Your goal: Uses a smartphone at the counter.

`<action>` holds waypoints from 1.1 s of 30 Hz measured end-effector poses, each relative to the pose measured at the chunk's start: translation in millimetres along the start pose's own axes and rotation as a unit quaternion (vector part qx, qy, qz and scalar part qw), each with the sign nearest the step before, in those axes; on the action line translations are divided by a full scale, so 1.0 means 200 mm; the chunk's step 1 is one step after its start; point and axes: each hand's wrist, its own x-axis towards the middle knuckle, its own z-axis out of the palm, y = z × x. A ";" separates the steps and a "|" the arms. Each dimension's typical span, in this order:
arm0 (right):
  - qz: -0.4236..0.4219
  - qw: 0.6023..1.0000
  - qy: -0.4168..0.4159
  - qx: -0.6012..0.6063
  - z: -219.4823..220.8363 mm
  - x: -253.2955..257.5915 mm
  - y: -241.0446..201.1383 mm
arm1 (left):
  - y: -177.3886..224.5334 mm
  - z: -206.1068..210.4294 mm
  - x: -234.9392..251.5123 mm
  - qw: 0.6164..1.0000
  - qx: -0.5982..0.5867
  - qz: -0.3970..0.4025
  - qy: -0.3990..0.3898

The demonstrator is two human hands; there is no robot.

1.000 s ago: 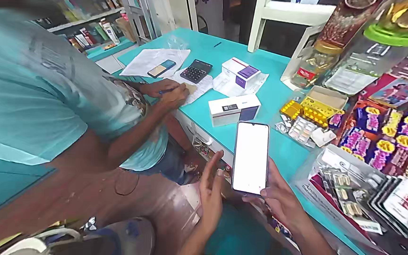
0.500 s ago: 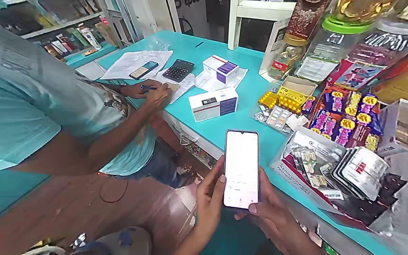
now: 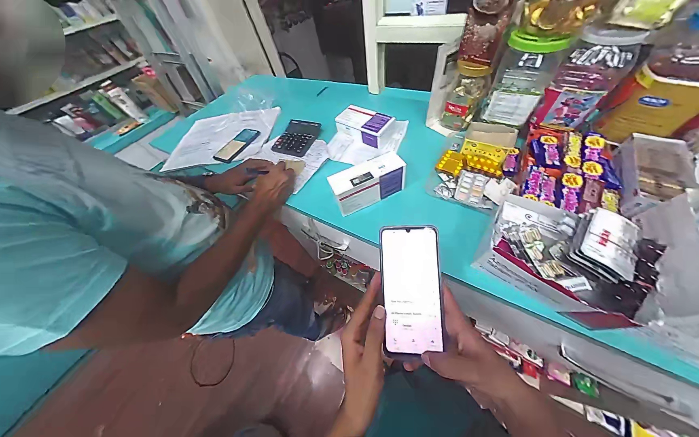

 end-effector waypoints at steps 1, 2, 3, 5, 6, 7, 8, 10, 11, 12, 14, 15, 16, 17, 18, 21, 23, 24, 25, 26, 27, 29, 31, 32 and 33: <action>0.001 1.000 0.008 0.001 0.00 -0.03 0.01 | -0.01 0.00 -0.01 1.000 -0.006 -0.007 -0.004; 0.002 1.000 0.014 0.000 0.00 -0.06 0.01 | -0.02 0.01 -0.02 1.000 -0.010 -0.015 -0.010; 0.004 1.000 0.017 0.002 -0.01 -0.09 0.01 | -0.03 0.01 -0.04 1.000 -0.012 -0.024 -0.016; 0.004 1.000 0.023 -0.001 -0.04 -0.17 0.00 | -0.07 0.05 -0.08 0.999 -0.012 -0.040 -0.027; 0.003 0.999 0.034 -0.007 -0.04 -0.20 -0.01 | -0.08 0.07 -0.09 0.998 -0.012 -0.045 -0.032; 0.004 0.999 0.050 -0.015 -0.04 -0.25 -0.02 | -0.10 0.10 -0.11 0.998 -0.010 -0.052 -0.037; 0.004 0.997 0.068 -0.021 -0.04 -0.32 -0.04 | -0.11 0.14 -0.14 0.997 -0.011 -0.056 -0.046; -0.007 0.996 0.083 -0.036 -0.07 -0.47 -0.08 | -0.15 0.24 -0.20 0.995 -0.011 -0.059 -0.074; -0.023 0.995 0.086 -0.038 -0.09 -0.55 -0.09 | -0.16 0.30 -0.23 0.994 -0.012 -0.061 -0.092; -0.044 0.994 0.092 -0.037 -0.11 -0.65 -0.11 | -0.18 0.36 -0.27 0.991 -0.013 -0.064 -0.115; -0.081 0.989 0.118 -0.034 -0.13 -0.87 -0.14 | -0.20 0.51 -0.37 0.984 -0.016 -0.076 -0.159; -0.092 0.985 0.140 -0.039 -0.14 -1.00 -0.17 | -0.21 0.60 -0.43 0.980 -0.018 -0.081 -0.181; -0.100 0.980 0.165 -0.043 -0.14 -1.13 -0.20 | -0.23 0.70 -0.49 0.975 -0.020 -0.084 -0.205; -0.109 0.977 0.181 -0.039 -0.15 -1.28 -0.23 | -0.24 0.80 -0.56 0.969 -0.022 -0.081 -0.231; -0.123 0.972 0.197 -0.038 -0.16 -1.43 -0.26 | -0.26 0.91 -0.63 0.963 -0.026 -0.074 -0.258; -0.154 0.951 0.266 -0.028 -0.14 -1.91 -0.34 | -0.34 1.23 -0.92 0.942 -0.028 -0.051 -0.330; -0.160 0.934 0.321 -0.006 -0.14 -2.26 -0.43 | -0.40 1.51 -1.15 0.934 -0.041 -0.068 -0.348; -0.158 0.924 0.348 0.017 -0.14 -2.44 -0.46 | -0.42 1.65 -1.28 0.930 -0.046 -0.090 -0.355; -0.157 0.912 0.378 0.037 -0.14 -2.60 -0.50 | -0.43 1.79 -1.40 0.924 -0.053 -0.109 -0.362; -0.165 0.896 0.408 0.059 -0.14 -2.75 -0.53 | -0.45 1.94 -1.53 0.917 -0.061 -0.129 -0.372; -0.177 0.879 0.437 0.072 -0.13 -2.90 -0.56 | -0.46 2.08 -1.65 0.907 -0.071 -0.146 -0.388; -0.206 0.840 0.493 0.090 -0.13 -3.17 -0.64 | -0.47 2.35 -1.84 0.885 -0.074 -0.154 -0.432; -0.239 0.808 0.527 0.112 -0.15 -3.42 -0.69 | -0.48 2.60 -1.99 0.851 -0.058 -0.153 -0.500; -0.261 0.798 0.529 0.125 -0.19 -3.54 -0.71 | -0.50 2.71 -2.05 0.831 -0.053 -0.152 -0.533; -0.284 0.791 0.526 0.133 -0.24 -3.65 -0.71 | -0.53 2.82 -2.11 0.813 -0.052 -0.149 -0.560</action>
